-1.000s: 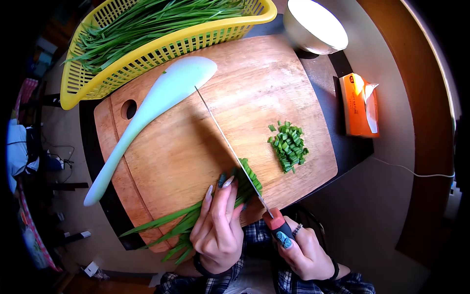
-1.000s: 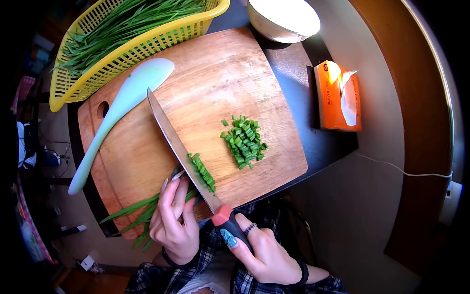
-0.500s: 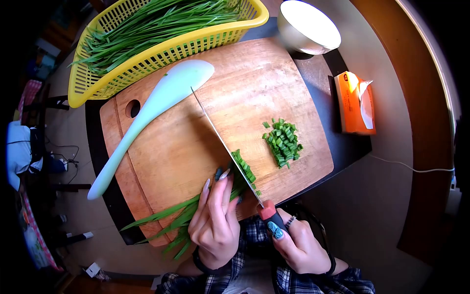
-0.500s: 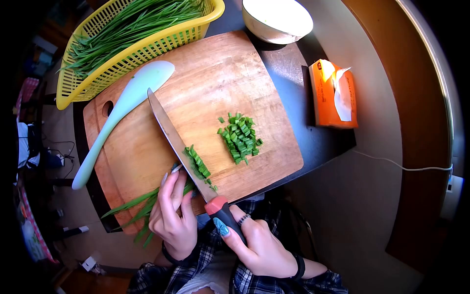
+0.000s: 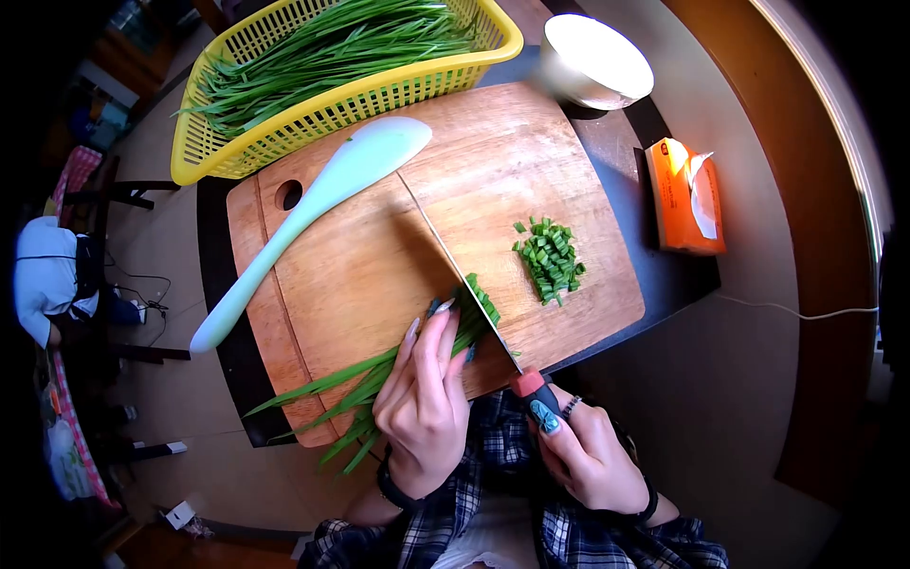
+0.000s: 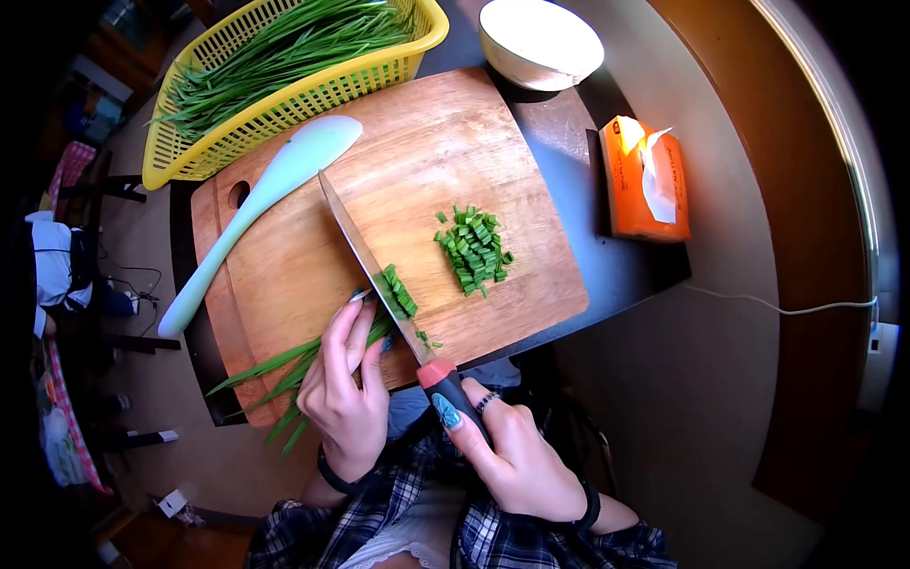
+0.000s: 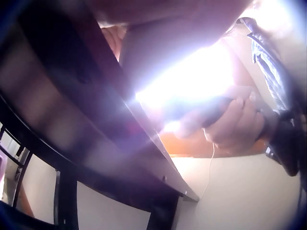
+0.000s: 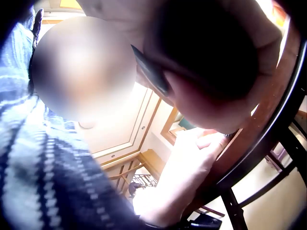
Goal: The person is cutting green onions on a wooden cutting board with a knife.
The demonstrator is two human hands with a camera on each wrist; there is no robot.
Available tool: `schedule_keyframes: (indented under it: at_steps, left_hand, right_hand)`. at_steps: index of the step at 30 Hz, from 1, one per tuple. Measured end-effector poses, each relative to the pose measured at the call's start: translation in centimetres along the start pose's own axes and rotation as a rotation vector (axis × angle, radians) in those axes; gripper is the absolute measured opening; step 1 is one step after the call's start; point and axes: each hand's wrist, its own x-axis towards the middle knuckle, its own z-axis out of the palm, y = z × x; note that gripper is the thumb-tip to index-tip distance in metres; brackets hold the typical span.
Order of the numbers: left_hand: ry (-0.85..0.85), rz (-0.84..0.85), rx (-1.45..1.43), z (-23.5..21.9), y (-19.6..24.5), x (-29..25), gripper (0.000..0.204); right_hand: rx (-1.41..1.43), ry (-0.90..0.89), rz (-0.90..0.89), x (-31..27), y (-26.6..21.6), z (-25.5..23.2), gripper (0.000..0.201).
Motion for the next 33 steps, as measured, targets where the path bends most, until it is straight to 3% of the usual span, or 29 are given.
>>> schedule_keyframes:
  at_steps: [16,18,19,21,22,24,28,30,31,33]
  left_hand:
    - [-0.011,0.007,-0.036,-0.1,-0.1,0.0,0.038]
    - [-0.011,0.015,-0.037,-0.1,-0.1,0.1,0.039]
    - [-0.011,0.021,-0.031,-0.1,-0.1,0.2,0.039]
    - [-0.008,0.027,-0.025,-0.2,0.0,0.2,0.039]
    - [-0.009,0.025,-0.034,-0.1,-0.1,0.1,0.039]
    - [-0.009,0.019,-0.041,-0.1,-0.2,0.0,0.039]
    - [0.012,0.006,-0.066,0.2,-0.1,-0.1,0.036]
    - [0.030,0.010,-0.061,0.1,-0.1,0.1,0.036]
    - [0.021,0.007,-0.066,0.1,-0.1,0.1,0.036]
    - [0.007,0.006,-0.069,-0.1,-0.2,0.0,0.036]
  right_hand:
    - [0.075,-0.058,0.079,-0.5,-0.1,-0.2,0.040]
    - [-0.229,0.015,-0.322,0.1,0.7,0.0,0.038]
    - [-0.229,0.018,-0.322,0.2,1.2,0.1,0.038]
    - [-0.398,0.060,-0.593,0.5,2.0,0.2,0.036]
    - [-0.400,0.058,-0.595,0.2,1.5,0.0,0.036]
    - [-0.194,-0.071,-0.113,-0.9,0.3,-0.4,0.033]
    - [-0.007,-0.101,0.003,-1.1,0.9,-0.7,0.035]
    - [-0.180,-0.042,-0.168,-1.6,1.7,-0.5,0.035]
    - [-0.185,-0.049,-0.169,-1.6,1.3,-0.7,0.035]
    - [-0.018,-0.078,0.009,-1.6,0.3,-0.8,0.039]
